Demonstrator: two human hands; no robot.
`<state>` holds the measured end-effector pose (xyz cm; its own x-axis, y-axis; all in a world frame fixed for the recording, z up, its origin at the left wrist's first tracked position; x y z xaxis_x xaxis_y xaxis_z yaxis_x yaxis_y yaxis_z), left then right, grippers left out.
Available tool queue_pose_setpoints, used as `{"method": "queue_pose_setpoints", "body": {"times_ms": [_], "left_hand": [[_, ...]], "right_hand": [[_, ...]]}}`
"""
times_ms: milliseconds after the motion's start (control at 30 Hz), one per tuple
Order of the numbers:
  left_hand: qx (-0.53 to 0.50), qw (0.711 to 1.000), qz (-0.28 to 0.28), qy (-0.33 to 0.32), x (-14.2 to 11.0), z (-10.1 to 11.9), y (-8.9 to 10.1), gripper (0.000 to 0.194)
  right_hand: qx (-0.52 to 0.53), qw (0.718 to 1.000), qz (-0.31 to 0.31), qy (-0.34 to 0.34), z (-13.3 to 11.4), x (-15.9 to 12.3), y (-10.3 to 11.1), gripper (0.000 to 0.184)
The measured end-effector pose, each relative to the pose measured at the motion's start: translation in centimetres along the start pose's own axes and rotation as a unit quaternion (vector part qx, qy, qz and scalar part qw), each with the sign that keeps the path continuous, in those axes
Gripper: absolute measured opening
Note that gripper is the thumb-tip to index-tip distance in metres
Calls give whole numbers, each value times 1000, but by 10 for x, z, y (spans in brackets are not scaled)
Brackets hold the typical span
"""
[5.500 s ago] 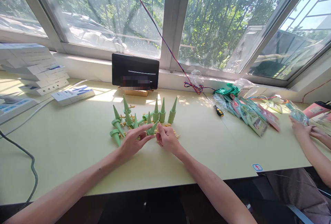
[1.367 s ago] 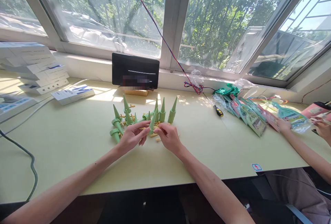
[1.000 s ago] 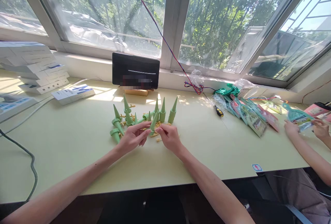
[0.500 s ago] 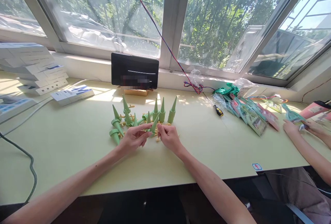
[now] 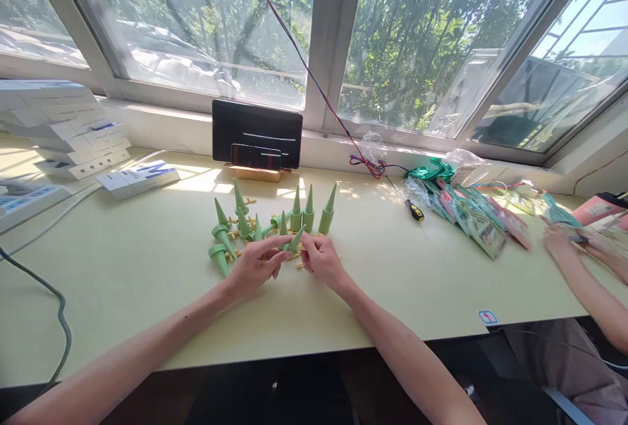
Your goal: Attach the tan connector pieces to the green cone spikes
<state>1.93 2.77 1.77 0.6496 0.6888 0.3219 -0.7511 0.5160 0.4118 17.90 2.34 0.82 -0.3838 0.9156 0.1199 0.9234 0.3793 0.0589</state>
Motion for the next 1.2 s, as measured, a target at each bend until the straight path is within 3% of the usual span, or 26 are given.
{"method": "queue_pose_setpoints", "body": {"times_ms": [333, 767, 1200], "left_hand": [[-18, 999, 20, 42, 3, -5, -1, 37], [-27, 998, 39, 37, 2, -4, -1, 40], [-135, 987, 14, 83, 2, -5, -2, 44]], "right_hand": [[10, 1000, 9, 23, -10, 1, -3, 47], [37, 999, -26, 28, -8, -2, -5, 39], [-109, 991, 4, 70, -9, -6, -4, 38]]}}
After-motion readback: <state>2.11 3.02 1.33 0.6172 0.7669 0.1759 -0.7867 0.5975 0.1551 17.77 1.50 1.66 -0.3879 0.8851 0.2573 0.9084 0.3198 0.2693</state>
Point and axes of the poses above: each hand's wrist, its own x-axis towards the middle knuckle, its own y-axis out of the back of the hand, z = x × y, the point moved 4 cm from there along x, towards the middle knuckle, and after that the axes turned 14 degrees about -z, right-handed, at the moved point
